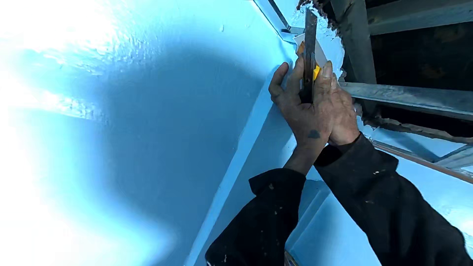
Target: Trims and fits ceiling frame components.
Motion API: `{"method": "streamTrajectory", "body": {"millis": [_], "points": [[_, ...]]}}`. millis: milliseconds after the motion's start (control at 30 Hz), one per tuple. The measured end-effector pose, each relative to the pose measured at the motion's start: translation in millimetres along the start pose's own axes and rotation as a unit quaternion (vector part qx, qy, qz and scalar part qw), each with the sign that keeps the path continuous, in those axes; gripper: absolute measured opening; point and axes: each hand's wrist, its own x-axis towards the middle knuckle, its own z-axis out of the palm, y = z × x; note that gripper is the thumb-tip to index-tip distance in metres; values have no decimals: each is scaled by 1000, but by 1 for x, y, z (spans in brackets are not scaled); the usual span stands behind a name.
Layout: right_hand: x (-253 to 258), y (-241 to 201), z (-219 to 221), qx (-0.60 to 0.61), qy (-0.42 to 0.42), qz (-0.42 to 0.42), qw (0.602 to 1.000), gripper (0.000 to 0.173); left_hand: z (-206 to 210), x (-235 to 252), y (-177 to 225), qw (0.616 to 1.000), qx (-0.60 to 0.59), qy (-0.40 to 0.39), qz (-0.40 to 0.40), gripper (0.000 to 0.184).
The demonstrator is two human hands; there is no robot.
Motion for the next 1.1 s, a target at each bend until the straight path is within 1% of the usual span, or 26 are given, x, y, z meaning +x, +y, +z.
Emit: {"method": "streamTrajectory", "body": {"millis": [33,100,133,167,200,233,267,300,333,433,567,733,900,967,1033,1100], "points": [[5,-25,4,-77,10,15,997,38,-1,-3,-2,1000,11,-8,8,39],[12,-54,-2,-186,-4,4,982,36,-8,-4,-2,998,57,-31,26,36],[15,-62,-11,-218,-16,-6,976,40,-16,-4,1,992,101,-57,41,36],[19,-70,-21,-237,-27,-7,971,42,-28,-4,6,979,161,-103,65,37],[22,-76,-32,-247,-38,-5,968,41,-36,0,6,961,222,-125,109,37],[26,-82,-44,-255,-48,-5,966,39,-38,7,0,944,263,-116,164,36],[28,-88,-54,-263,-55,-2,963,37,-34,19,-9,932,283,-81,212,33],[30,-93,-63,-273,-60,4,960,36,-31,30,-14,925,294,-64,233,30],[29,-97,-70,-290,-62,7,955,36,-29,39,-15,921,303,-62,234,28],[23,-103,-82,-351,-77,1,933,39,-19,58,-17,920,319,-75,214,24],[17,-100,-87,-378,-81,13,922,42,-10,66,-23,923,304,-70,227,14],[19,-94,-86,-430,-86,-4,899,41,-4,70,-25,929,304,-64,202,12],[26,-97,-89,-453,-92,9,887,43,1,66,-18,927,337,-55,154,13],[29,-102,-89,-461,-92,18,883,43,6,62,-8,918,379,-60,99,17],[33,-105,-89,-468,-93,15,879,43,12,58,1,897,436,-54,45,27],[37,-108,-89,-477,-101,11,873,44,17,54,1,873,486,-34,24,33]]}}
